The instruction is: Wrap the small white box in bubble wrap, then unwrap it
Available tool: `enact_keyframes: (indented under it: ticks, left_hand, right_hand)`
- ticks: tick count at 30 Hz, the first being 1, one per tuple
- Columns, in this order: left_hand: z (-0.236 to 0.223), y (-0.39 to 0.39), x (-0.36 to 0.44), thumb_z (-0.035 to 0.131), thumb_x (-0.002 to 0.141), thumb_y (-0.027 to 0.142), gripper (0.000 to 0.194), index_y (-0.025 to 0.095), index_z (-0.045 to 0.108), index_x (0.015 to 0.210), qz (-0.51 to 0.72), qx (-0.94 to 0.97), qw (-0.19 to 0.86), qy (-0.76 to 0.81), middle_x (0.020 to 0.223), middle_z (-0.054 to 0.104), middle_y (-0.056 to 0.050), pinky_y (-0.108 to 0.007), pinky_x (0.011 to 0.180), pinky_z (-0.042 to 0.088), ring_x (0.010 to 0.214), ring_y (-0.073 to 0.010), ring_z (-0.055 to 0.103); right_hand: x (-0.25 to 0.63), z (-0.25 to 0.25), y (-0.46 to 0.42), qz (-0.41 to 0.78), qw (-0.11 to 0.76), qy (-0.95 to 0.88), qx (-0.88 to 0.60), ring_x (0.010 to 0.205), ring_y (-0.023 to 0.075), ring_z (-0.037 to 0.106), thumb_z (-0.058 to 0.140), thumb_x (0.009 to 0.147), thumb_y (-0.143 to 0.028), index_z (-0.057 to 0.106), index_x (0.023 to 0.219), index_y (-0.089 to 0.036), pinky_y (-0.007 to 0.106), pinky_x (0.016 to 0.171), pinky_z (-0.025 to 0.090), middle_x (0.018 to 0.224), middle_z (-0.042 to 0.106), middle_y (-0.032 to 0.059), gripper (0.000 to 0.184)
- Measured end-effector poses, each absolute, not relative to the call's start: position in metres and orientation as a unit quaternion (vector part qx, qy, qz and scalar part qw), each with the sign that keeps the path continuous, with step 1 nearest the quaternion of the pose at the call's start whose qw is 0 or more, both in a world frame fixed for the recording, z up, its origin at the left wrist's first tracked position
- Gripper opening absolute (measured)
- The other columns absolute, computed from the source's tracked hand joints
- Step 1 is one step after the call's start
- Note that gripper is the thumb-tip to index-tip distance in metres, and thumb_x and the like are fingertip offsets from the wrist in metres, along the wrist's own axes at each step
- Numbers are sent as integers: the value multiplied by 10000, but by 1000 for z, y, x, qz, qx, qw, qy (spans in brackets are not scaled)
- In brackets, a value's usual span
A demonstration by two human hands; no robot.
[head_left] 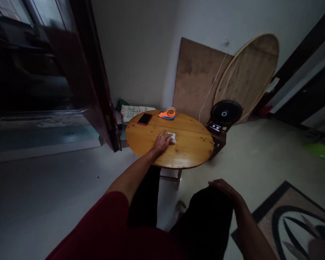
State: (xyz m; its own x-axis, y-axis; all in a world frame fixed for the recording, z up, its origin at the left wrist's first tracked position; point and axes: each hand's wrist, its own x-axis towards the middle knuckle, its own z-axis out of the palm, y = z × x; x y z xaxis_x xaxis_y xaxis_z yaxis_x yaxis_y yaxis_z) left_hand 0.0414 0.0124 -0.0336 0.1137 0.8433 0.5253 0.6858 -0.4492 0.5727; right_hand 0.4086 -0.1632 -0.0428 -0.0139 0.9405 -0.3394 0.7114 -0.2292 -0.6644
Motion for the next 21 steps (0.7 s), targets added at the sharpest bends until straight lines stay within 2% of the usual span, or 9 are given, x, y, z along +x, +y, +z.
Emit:
enact_keyframes:
  ticks: [7,10,15,21]
  left_hand:
    - [-35,13,40,485,906,271,352,230,664,1206,429,737,115,510,1448,449,-58,-410,1139,327,1308,-245,423]
    - [-35,13,40,478,910,277,351,235,667,1202,431,732,119,515,1432,467,-52,-413,1143,322,1315,-248,412]
    - [-37,16,40,480,910,266,350,236,663,1207,431,730,117,518,1422,476,-46,-410,1147,318,1331,-244,391]
    - [-37,16,39,487,906,246,345,228,665,1200,427,733,111,518,1438,459,-51,-405,1160,296,1352,-240,379]
  right_hand:
    - [420,-20,-188,424,123,-551,-708,542,157,546,578,719,-645,654,683,-165,270,546,421,586,617,17,487]
    - [419,-2,-196,414,133,-554,-710,663,205,633,605,713,-643,725,800,-159,290,624,477,694,698,50,507]
    - [414,18,-206,405,212,-555,-695,967,278,671,678,697,-600,770,954,-202,334,853,509,968,752,73,483]
    - [398,10,-196,393,295,-569,-660,1064,288,650,687,696,-591,767,980,-195,379,973,473,1080,732,87,494]
